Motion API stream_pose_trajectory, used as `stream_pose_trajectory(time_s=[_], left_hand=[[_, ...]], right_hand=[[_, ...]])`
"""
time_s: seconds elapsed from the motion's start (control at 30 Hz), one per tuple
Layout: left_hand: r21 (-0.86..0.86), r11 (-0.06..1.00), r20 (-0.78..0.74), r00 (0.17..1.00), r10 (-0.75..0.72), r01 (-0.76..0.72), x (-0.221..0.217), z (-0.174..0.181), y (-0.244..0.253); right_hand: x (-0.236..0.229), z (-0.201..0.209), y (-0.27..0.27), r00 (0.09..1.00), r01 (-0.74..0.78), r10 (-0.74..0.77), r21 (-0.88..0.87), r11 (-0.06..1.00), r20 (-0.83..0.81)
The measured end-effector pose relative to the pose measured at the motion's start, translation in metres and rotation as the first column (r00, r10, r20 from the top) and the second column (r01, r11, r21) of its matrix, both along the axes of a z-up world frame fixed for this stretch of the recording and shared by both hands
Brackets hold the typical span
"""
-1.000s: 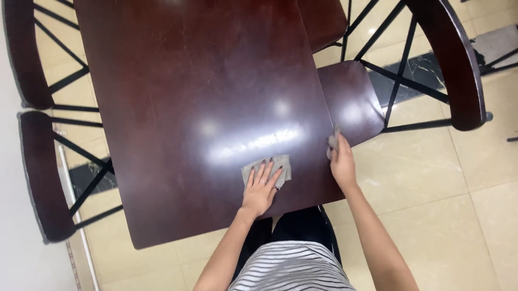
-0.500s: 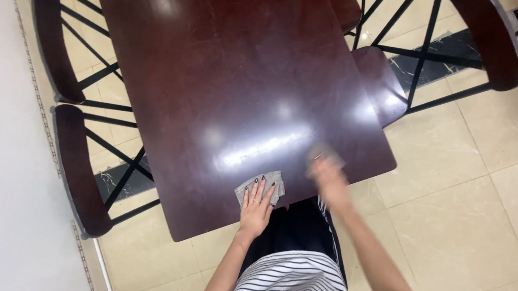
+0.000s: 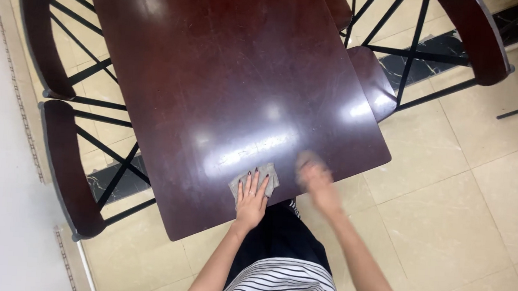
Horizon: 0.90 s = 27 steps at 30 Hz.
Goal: Clean several restaurant tables and chair backs using two cleaning cloths.
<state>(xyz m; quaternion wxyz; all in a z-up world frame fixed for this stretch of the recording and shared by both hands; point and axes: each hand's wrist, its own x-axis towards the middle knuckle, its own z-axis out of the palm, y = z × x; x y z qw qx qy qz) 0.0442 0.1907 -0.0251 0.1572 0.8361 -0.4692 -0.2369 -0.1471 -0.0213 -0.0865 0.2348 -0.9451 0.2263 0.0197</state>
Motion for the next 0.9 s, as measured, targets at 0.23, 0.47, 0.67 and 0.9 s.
stream_pose_trajectory(time_s=[0.23,0.47,0.67,0.9], left_hand=[[-0.164,0.986,0.168,0.985,0.032,-0.004,-0.006,-0.014,-0.028],[-0.166,0.959,0.184,0.949,0.257,-0.228,-0.028,0.005,0.009],[-0.076,0.840,0.117,0.832,0.543,-0.537,0.020,0.022,-0.059],[-0.264,0.889,0.078,0.910,0.406,-0.374,-0.047,0.019,-0.026]], right_hand=[[0.013,0.013,-0.034,0.836,0.485,-0.428,-0.096,0.870,0.344],[0.021,0.042,0.039,0.975,-0.176,0.189,-0.112,0.978,0.116],[0.030,0.029,-0.073,0.925,0.351,-0.319,-0.144,0.925,0.207],[-0.009,0.043,0.019,0.963,-0.089,0.108,-0.087,0.992,0.248]])
